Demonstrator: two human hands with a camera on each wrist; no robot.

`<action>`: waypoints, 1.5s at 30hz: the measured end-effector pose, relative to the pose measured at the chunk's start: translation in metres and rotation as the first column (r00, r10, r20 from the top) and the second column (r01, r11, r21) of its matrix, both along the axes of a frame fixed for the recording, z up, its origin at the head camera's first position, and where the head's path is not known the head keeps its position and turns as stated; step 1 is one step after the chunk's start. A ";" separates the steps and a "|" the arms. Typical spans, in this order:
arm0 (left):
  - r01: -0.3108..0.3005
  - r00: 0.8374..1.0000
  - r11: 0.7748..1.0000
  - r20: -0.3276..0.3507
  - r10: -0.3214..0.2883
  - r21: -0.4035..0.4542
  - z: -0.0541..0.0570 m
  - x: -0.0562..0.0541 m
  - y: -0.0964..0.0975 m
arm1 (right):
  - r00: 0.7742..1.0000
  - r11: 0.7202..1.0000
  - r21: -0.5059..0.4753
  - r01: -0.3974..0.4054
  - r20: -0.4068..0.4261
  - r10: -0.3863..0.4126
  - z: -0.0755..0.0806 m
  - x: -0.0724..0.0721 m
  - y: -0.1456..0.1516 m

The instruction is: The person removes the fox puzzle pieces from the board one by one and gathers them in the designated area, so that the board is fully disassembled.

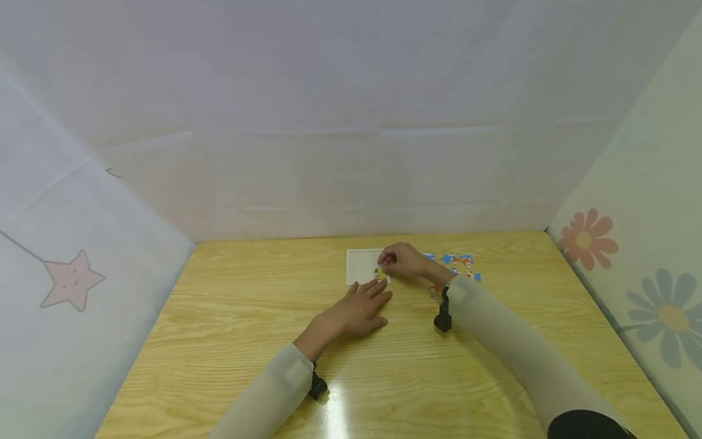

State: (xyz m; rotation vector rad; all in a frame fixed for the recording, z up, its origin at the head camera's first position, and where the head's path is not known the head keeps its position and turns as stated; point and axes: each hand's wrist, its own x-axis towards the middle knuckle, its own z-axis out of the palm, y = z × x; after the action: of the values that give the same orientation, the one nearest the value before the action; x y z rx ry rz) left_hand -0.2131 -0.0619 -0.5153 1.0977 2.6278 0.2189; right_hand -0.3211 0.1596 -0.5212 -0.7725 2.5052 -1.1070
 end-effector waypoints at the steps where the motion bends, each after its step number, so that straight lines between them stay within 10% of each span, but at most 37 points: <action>1: 0.002 1.000 1.000 -0.001 -0.002 0.002 0.000 0.000 0.000 | 1.000 1.000 -0.002 0.002 0.000 -0.002 0.000 0.000 0.001; 17: 0.006 0.999 1.000 -0.037 -0.006 -0.019 -0.001 0.001 0.001 | 0.979 0.976 -0.160 0.148 0.165 -0.122 -0.003 0.002 0.012; 45: 0.000 1.000 1.000 -0.023 0.000 0.000 0.001 0.002 0.001 | 0.979 0.980 -0.177 0.093 0.194 -0.058 0.025 0.045 0.081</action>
State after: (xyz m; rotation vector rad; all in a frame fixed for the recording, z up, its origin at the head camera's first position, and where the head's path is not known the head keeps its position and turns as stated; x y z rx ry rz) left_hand -0.2114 -0.0606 -0.5147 1.1062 2.6479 0.2079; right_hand -0.2758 0.2411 -0.4965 -0.5916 2.3149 -1.3859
